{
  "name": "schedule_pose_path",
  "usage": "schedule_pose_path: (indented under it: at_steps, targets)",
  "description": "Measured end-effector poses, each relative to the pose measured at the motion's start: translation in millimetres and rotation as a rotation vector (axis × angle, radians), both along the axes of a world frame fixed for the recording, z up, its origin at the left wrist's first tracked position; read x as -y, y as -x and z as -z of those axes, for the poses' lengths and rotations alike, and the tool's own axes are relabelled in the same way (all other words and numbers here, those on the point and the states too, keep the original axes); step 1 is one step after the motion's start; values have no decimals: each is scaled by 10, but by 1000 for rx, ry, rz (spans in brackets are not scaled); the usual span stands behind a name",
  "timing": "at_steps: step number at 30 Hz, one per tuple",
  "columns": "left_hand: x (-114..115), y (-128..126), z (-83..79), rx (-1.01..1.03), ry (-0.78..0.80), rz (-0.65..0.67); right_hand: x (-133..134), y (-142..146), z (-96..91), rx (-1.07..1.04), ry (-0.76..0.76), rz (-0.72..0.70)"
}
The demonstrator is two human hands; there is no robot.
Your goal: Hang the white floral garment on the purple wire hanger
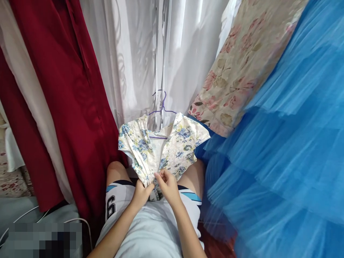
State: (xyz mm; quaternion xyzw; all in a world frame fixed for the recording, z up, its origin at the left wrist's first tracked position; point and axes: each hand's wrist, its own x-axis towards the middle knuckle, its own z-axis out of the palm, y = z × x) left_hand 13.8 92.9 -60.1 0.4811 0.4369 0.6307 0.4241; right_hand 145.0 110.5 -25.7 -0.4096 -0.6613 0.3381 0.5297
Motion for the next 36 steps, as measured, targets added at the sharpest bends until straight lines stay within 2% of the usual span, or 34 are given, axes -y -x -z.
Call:
schedule_pose_path:
  at_steps: [3,8,11,13,14,15,18,19,20,23,24,26,29,32,34,36]
  targets:
    - [-56,71,-1,-107,-80,-83,13,-89,-68,76,-30,-33]
    - [-235,490,8,-135,-32,-447,52,-185,-99,25,15,-27]
    - [-192,645,-15,-134,-162,-615,39,-199,-62,-16,79,-36]
    - [-94,599,-66,-161,-290,-709,37,-194,-75,-31,124,-52]
    - [-42,534,-99,-205,-341,-674,45,-186,-93,-35,148,-70]
    - [4,448,-133,-273,-377,-565,60,-175,-114,-41,174,-96]
    - [61,157,-200,-493,-376,-102,133,-129,-171,-84,257,-193]
    - [54,77,-208,-546,-355,-14,155,-116,-184,-107,288,-220]
    - [37,15,-212,-586,-340,23,169,-107,-198,-134,317,-236]
    - [-13,-59,-249,-715,-335,10,112,-104,-329,-237,361,-234]
    - [-17,-61,-279,-793,-335,13,53,-105,-431,-276,357,-224]
    - [-1,-72,-359,-999,-310,35,-117,-97,-749,-348,324,-205]
    - [48,-156,-462,-1311,-250,86,-430,-63,-1421,-433,230,-191]
    - [47,-252,-485,-1474,-213,130,-670,-58,-1995,-493,173,-196]
    - [1,-245,-513,-1466,-216,179,-732,-86,-2165,-507,161,-192]
    - [-76,-161,-637,-1309,-299,222,-716,-125,-2163,-504,138,-174]
